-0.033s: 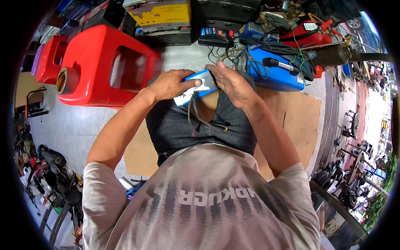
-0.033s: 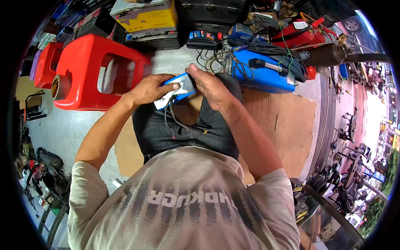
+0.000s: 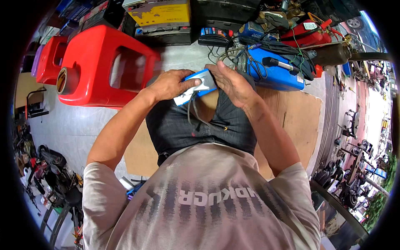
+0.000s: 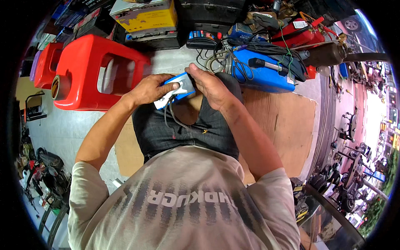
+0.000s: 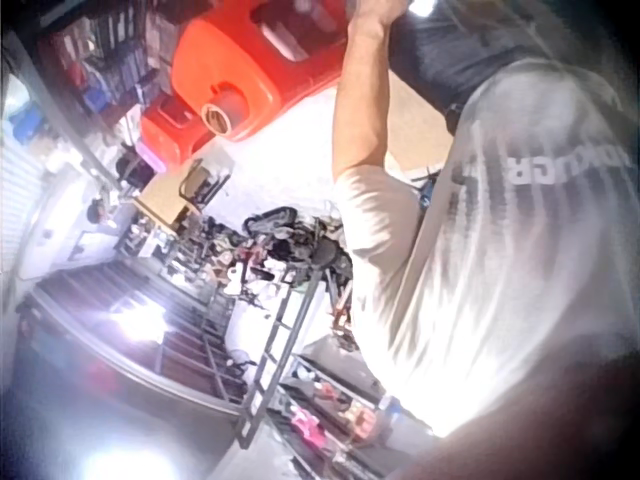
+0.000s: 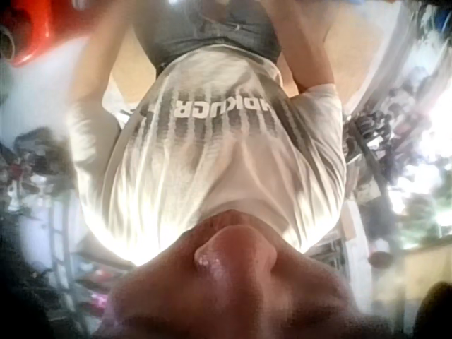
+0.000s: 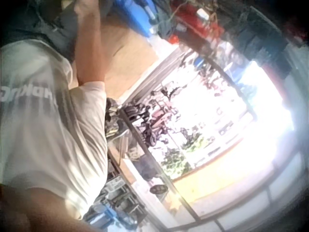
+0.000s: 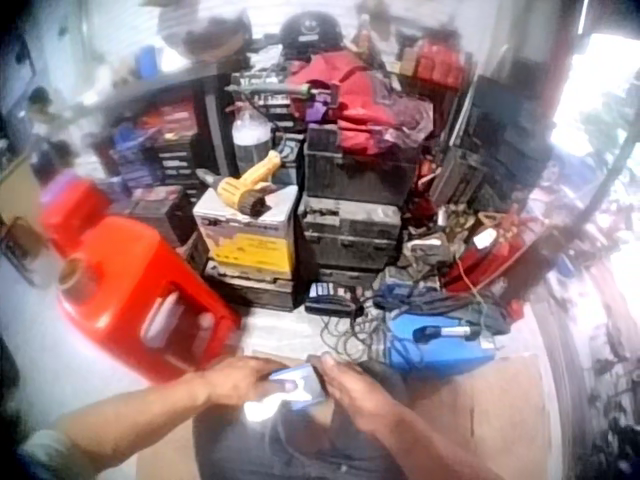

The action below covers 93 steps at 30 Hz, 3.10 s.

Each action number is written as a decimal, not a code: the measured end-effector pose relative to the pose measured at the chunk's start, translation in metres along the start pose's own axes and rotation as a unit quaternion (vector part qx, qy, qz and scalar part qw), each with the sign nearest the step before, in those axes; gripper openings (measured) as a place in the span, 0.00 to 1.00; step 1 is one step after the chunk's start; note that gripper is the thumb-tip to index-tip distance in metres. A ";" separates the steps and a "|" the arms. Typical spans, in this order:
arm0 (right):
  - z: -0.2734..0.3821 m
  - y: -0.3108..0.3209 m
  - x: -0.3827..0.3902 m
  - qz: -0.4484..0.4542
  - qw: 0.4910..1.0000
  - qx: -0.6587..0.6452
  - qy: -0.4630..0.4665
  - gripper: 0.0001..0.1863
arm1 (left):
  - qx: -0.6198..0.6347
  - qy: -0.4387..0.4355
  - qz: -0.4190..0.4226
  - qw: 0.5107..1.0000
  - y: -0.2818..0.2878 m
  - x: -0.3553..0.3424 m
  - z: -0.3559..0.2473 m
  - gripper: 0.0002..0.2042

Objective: The person applies adhesive tape to a blue battery pack and then uses a soldering iron to connect wires to the terminals on the top of the pack.

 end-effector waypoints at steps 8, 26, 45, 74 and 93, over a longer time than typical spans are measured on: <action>-0.024 0.035 0.008 -0.109 0.993 0.035 -0.022 0.32 | -0.044 -0.012 -0.036 0.998 0.001 0.002 -0.007 0.37; 0.022 -0.035 0.035 -0.151 0.717 0.556 0.392 0.17 | -0.103 -0.281 -0.271 0.915 -0.010 0.064 -0.035 0.25; 0.023 -0.045 0.019 -0.130 0.721 0.568 0.374 0.06 | 0.011 -0.238 -0.389 0.890 -0.030 0.080 -0.026 0.06; 0.004 -0.043 0.025 -0.128 0.661 0.560 0.482 0.09 | 0.074 -0.231 -0.379 0.893 -0.045 0.065 -0.009 0.11; 0.001 -0.043 0.022 -0.139 0.686 0.540 0.467 0.09 | 0.114 -0.206 -0.425 0.874 -0.052 0.059 -0.007 0.07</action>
Point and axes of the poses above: each hand's wrist, its own x-axis away from the middle knuckle, its own y-axis out of the back of the hand, z = x × y, the point moved 5 cm from there along -x, towards the middle knuckle, and after that the axes turned 8 degrees about x, right-handed, at the moved point
